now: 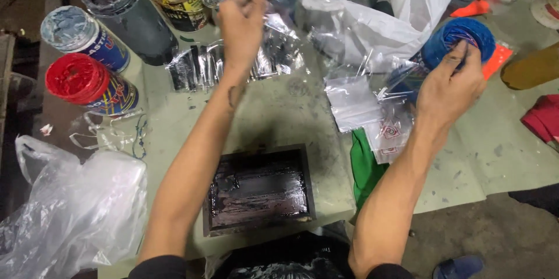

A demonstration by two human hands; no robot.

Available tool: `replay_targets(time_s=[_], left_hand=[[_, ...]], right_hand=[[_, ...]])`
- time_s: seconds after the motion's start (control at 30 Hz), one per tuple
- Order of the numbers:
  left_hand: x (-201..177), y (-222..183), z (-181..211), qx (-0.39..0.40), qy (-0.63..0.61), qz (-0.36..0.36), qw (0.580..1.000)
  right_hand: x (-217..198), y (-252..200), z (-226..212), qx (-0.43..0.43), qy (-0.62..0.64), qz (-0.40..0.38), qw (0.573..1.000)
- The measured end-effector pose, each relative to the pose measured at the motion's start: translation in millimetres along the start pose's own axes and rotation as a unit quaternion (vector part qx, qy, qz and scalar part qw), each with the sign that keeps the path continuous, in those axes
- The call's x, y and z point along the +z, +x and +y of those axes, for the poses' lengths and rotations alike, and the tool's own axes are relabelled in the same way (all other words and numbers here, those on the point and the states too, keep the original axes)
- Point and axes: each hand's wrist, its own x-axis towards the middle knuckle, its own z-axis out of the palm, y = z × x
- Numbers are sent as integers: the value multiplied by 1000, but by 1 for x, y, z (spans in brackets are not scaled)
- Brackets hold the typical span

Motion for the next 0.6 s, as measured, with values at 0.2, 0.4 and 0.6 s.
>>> replay_targets(time_s=[0.2,0.4,0.6], left_hand=[[-66,45,-34,117,-33,121,985],[-102,37,-33,74,-159,112,978],[-91,10,-9,30,-137,54,989]], right_hand=[[4,0,17,-19,47,51,997],[-1,-3,17,-44,26,-54,997],[-2,-8,6,-51,-43,-91,994]])
